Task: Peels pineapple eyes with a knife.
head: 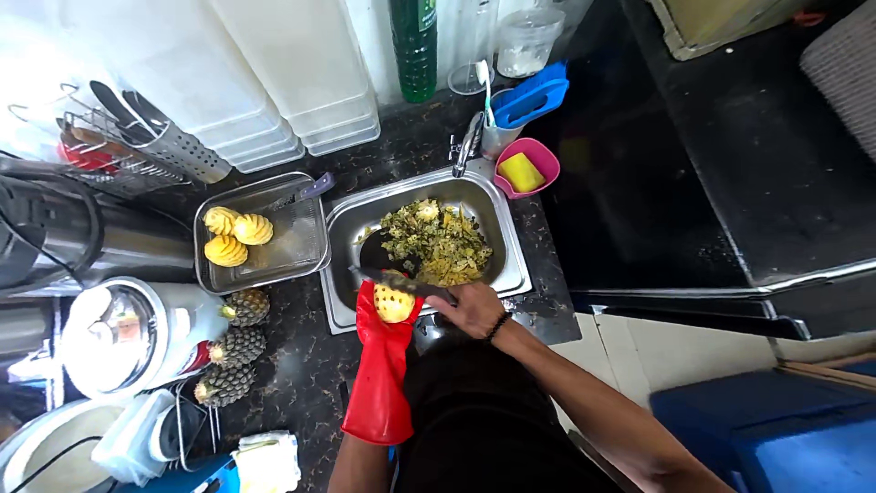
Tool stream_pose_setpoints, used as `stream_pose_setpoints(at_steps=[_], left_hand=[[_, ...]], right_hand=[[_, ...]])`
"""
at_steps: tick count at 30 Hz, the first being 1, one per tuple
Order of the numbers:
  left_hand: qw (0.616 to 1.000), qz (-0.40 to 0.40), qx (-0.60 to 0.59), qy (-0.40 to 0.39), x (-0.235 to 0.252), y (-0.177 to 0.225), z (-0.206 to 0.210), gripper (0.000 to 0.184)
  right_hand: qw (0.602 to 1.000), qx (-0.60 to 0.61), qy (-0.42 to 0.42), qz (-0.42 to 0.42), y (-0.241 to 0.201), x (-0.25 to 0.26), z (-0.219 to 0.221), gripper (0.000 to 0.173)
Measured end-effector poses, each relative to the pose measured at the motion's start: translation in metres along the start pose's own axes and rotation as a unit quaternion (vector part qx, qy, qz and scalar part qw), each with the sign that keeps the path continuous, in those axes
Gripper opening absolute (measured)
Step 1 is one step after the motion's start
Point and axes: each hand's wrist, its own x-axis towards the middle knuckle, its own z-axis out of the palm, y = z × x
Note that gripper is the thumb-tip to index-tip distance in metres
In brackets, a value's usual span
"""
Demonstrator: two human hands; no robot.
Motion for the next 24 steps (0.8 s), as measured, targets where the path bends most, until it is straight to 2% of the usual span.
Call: stream_pose_setpoints(at_steps=[1, 2, 3, 4, 5, 7, 9, 10, 14, 16, 18, 21, 24], left_hand=[[0.995, 0.028, -0.010, -0.096, 0.006, -0.010, -0.018, 0.049], [0.973, 0.069, -0.015, -0.219, 0.014, -0.020, -0.037, 0.051], [0.995, 0.022, 0.009, -0.092, -0.012, -0.006, -0.007, 0.044], [0.999, -0.003, 0.040, -0.032, -0.031, 0.005, 0.013, 0.042], [0.998, -0.009, 0.064, -0.015, -0.042, 0.010, 0.021, 0.042], [0.996, 0.015, 0.084, -0.032, -0.052, 0.007, 0.019, 0.044], [0.992, 0.047, 0.071, -0.097, -0.055, 0.000, 0.005, 0.045], [0.990, 0.055, 0.077, -0.104, -0.055, -0.002, 0.001, 0.044], [0.979, 0.059, 0.123, -0.155, -0.055, 0.001, -0.011, 0.044], [0.996, 0.005, 0.025, -0.090, -0.031, -0.001, -0.002, 0.047], [0.999, -0.040, -0.032, -0.013, -0.011, 0.001, 0.006, 0.052], [0.997, -0.058, -0.038, 0.023, -0.008, 0.008, 0.009, 0.051], [0.997, -0.072, -0.033, -0.013, -0.006, 0.003, 0.002, 0.055]], right_hand=[[1.000, -0.003, 0.000, -0.019, -0.011, -0.002, -0.004, 0.088], [0.999, -0.010, -0.006, -0.033, -0.019, -0.004, -0.007, 0.088], [0.999, -0.023, -0.011, -0.044, -0.026, -0.005, -0.011, 0.089], [0.998, -0.040, -0.010, -0.055, -0.030, -0.006, -0.013, 0.090], [0.996, -0.056, -0.008, -0.067, -0.031, -0.007, -0.014, 0.092], [0.994, -0.076, -0.010, -0.084, -0.030, -0.008, -0.016, 0.094], [0.992, -0.091, -0.006, -0.092, -0.029, -0.010, -0.015, 0.096], [0.991, -0.102, 0.003, -0.090, -0.029, -0.011, -0.013, 0.096], [0.986, -0.136, 0.050, -0.082, -0.026, -0.007, -0.006, 0.095], [0.988, -0.126, 0.061, -0.069, -0.017, -0.004, -0.004, 0.095], [0.993, -0.092, 0.062, -0.037, 0.000, 0.002, -0.006, 0.087], [0.998, -0.054, 0.034, -0.001, 0.012, 0.011, -0.012, 0.079], [0.999, -0.036, 0.004, -0.041, -0.010, -0.001, -0.014, 0.083]])
